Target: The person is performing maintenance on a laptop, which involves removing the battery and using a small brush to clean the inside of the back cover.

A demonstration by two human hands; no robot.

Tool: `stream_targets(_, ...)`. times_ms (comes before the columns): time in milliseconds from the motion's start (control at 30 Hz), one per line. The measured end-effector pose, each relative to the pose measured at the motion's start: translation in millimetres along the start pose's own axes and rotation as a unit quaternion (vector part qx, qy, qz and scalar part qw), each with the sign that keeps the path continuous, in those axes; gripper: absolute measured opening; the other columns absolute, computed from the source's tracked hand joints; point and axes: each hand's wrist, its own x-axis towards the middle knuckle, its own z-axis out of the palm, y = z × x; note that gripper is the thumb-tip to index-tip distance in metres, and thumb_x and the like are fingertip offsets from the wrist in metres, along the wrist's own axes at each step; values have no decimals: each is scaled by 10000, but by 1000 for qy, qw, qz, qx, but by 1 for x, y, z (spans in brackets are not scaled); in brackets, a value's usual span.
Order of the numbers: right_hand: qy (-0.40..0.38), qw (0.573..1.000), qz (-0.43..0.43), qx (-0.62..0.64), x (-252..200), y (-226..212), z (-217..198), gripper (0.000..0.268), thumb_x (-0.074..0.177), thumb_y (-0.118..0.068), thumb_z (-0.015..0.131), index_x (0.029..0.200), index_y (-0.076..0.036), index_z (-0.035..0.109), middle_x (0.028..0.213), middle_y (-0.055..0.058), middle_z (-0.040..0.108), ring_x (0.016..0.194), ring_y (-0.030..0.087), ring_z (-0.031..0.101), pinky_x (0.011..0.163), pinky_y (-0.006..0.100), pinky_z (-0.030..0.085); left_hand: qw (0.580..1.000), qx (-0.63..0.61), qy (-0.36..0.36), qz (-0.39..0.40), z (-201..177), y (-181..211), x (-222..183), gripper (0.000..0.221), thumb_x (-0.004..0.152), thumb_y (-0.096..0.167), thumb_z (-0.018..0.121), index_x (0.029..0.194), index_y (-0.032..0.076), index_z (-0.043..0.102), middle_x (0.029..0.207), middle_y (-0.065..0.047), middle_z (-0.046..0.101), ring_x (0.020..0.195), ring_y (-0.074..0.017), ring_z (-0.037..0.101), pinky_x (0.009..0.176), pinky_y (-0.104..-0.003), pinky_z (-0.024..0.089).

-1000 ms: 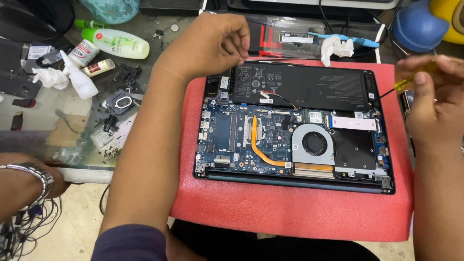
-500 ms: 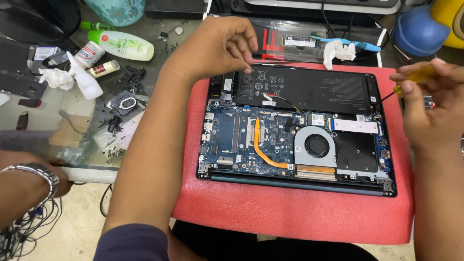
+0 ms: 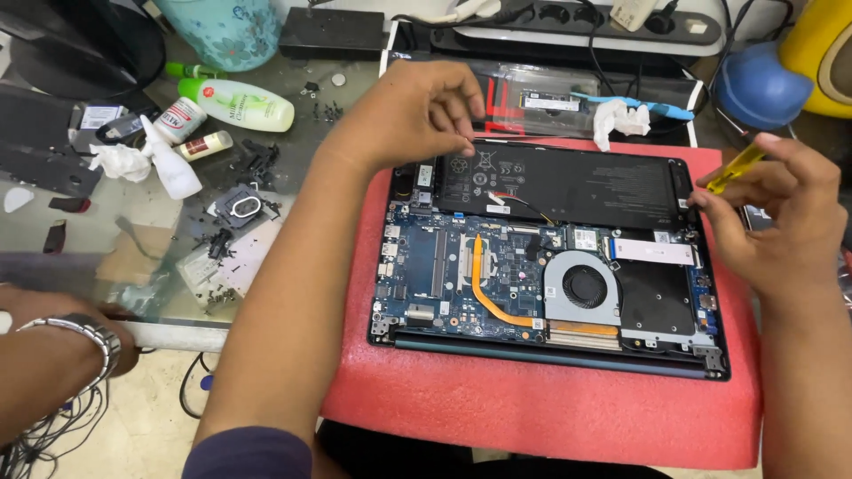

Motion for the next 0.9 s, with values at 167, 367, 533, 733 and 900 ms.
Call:
stream_targets(167, 31, 992, 116, 29, -9, 7, -2, 287, 1179, 163, 703, 1390, 141, 509, 1362, 275, 652, 1066, 317, 695, 948, 346, 549, 999, -31, -2, 15, 7, -11, 3, 323, 786, -47, 870, 966, 118, 658, 804, -44, 792, 754, -97, 814, 694, -186, 650)
stream_targets(367, 30, 967, 210, 141, 24, 6, 3, 133, 1274, -85, 606, 1144, -67, 630, 1442, 57, 637, 1056, 152, 685, 962, 232, 625, 993, -90, -12, 73, 10, -19, 7, 342, 792, -49, 877, 1007, 94, 654, 851, -103, 802, 765, -133, 824, 745, -218, 694)
stream_targets(533, -21, 993, -23, 116, 89, -106, 37, 299, 1071, 336, 728, 1301, 323, 536, 1148, 357, 651, 880, 398, 717, 890, 409, 642, 981, -152, -34, 119, 13, -13, 6, 363, 814, -76, 860, 1036, 90, 626, 877, -141, 803, 735, -179, 840, 666, -202, 666)
stream_targets(733, -6, 970, -42, 240, 120, -149, 78, 636, 1077, 239, 650, 1309, -109, 171, 1052, 376, 643, 970, 396, 732, 855, 381, 617, 968, -220, -41, 111, 15, -14, 9, 378, 792, -72, 872, 1049, 66, 632, 842, -162, 797, 739, -207, 837, 644, -199, 650)
stream_targets(900, -9, 964, -30, 262, 118, -145, 85, 606, 1041, 242, 609, 1308, -98, 184, 1081, 357, 628, 983, 374, 720, 891, 395, 620, 966, -236, -39, 98, 13, -10, 5, 367, 792, -64, 864, 1062, 58, 648, 867, -181, 802, 747, -215, 837, 682, -234, 686)
